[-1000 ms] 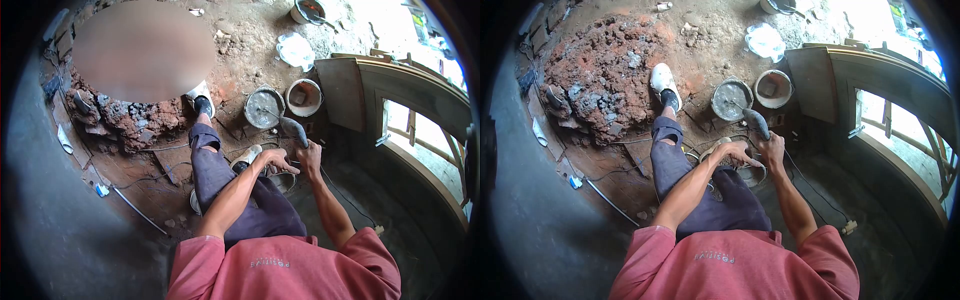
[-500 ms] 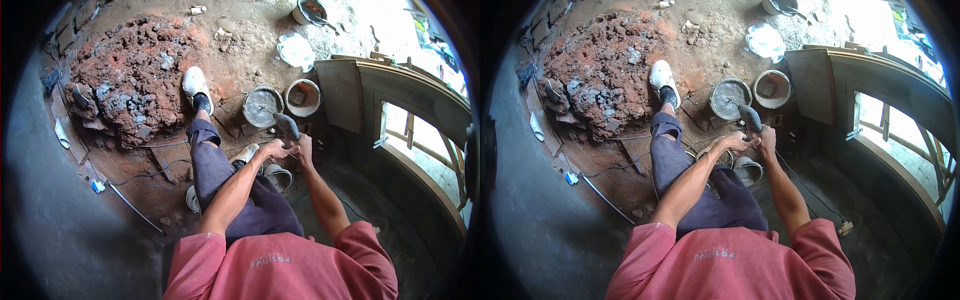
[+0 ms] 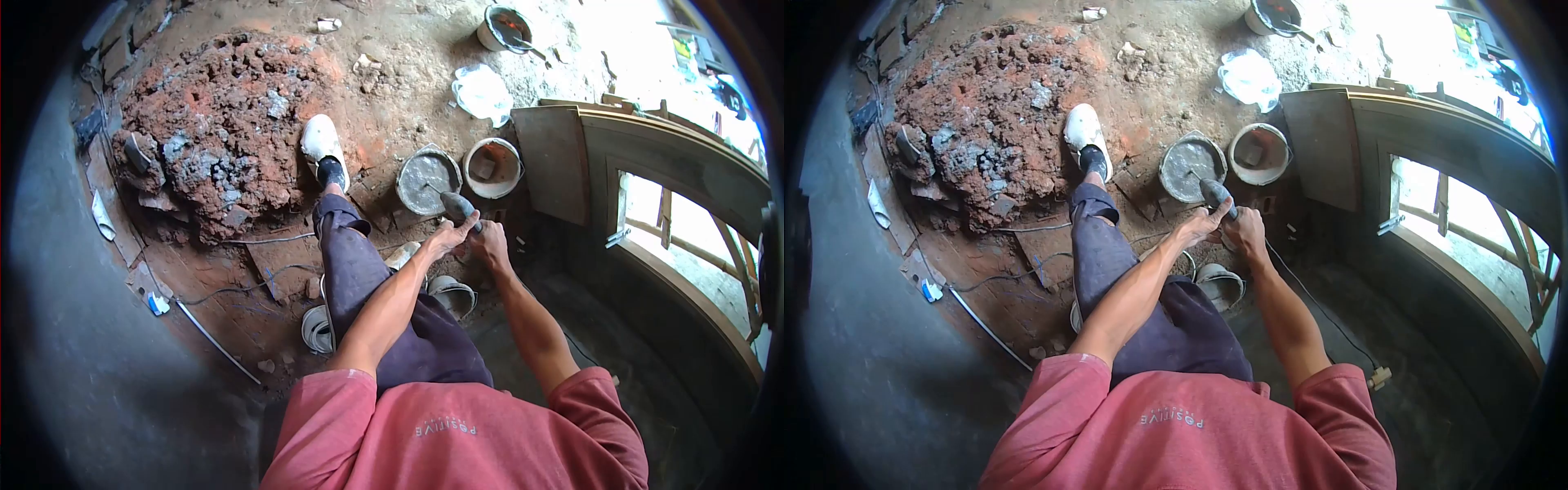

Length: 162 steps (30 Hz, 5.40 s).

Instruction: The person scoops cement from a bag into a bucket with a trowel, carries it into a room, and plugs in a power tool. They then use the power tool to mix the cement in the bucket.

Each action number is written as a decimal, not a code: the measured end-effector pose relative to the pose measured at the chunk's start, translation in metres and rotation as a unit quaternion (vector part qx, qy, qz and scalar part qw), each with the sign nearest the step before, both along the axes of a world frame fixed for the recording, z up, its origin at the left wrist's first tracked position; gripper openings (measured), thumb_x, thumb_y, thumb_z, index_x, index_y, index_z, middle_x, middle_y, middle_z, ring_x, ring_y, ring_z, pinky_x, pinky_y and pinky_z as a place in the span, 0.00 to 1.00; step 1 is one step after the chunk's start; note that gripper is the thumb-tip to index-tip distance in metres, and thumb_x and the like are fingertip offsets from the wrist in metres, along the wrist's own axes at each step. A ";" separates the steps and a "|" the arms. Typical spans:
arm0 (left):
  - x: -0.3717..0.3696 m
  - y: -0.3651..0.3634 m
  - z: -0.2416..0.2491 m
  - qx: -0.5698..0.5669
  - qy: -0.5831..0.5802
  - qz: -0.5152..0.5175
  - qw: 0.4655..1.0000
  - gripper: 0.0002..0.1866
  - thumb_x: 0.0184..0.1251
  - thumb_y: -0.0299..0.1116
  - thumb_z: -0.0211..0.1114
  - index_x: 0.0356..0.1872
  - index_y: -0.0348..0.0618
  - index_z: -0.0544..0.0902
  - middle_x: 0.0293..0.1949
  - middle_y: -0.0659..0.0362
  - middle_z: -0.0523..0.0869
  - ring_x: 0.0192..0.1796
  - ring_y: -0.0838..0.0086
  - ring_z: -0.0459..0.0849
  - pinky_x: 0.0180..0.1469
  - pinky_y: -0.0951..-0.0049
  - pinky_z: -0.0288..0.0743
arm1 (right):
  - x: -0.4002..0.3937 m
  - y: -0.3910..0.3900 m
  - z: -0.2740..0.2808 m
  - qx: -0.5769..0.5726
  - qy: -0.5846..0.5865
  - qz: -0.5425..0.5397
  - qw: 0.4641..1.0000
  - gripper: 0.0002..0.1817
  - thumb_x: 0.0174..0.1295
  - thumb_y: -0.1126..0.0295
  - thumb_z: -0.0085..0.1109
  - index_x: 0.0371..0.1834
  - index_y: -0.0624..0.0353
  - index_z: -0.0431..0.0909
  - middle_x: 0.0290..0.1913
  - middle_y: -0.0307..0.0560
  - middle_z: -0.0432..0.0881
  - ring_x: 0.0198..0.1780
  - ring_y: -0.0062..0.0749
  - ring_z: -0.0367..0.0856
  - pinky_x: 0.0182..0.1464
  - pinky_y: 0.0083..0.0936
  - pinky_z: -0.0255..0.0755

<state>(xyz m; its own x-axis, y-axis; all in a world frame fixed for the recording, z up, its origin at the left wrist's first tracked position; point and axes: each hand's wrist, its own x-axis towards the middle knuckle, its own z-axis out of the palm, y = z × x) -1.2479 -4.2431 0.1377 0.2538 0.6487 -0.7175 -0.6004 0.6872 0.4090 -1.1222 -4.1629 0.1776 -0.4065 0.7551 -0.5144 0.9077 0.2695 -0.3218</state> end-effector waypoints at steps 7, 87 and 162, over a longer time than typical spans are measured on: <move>0.019 0.002 -0.025 -0.024 0.003 -0.003 1.000 0.43 0.57 0.72 0.67 0.54 0.37 0.81 0.40 0.54 0.86 0.40 0.67 0.86 0.38 0.60 0.84 | 0.000 -0.008 0.005 -0.003 0.036 -0.016 0.999 0.14 0.53 0.63 0.62 0.26 0.66 0.84 0.25 0.66 0.82 0.30 0.61 0.84 0.36 0.48 0.77; 0.059 -0.002 -0.034 -0.046 0.049 0.078 0.995 0.31 0.62 0.54 0.73 0.45 0.27 0.85 0.44 0.52 0.86 0.44 0.72 0.83 0.46 0.68 0.80 | 0.028 -0.009 -0.010 0.021 -0.014 0.066 0.997 0.19 0.44 0.56 0.74 0.32 0.59 0.83 0.30 0.59 0.84 0.36 0.59 0.84 0.39 0.48 0.76; 0.015 -0.009 0.004 -0.043 0.040 -0.012 0.998 0.60 0.48 0.76 0.70 0.58 0.18 0.73 0.46 0.47 0.85 0.45 0.67 0.85 0.45 0.69 0.80 | 0.043 -0.010 -0.020 0.015 0.004 -0.033 0.999 0.14 0.53 0.61 0.59 0.28 0.63 0.82 0.30 0.63 0.83 0.36 0.64 0.78 0.45 0.51 0.70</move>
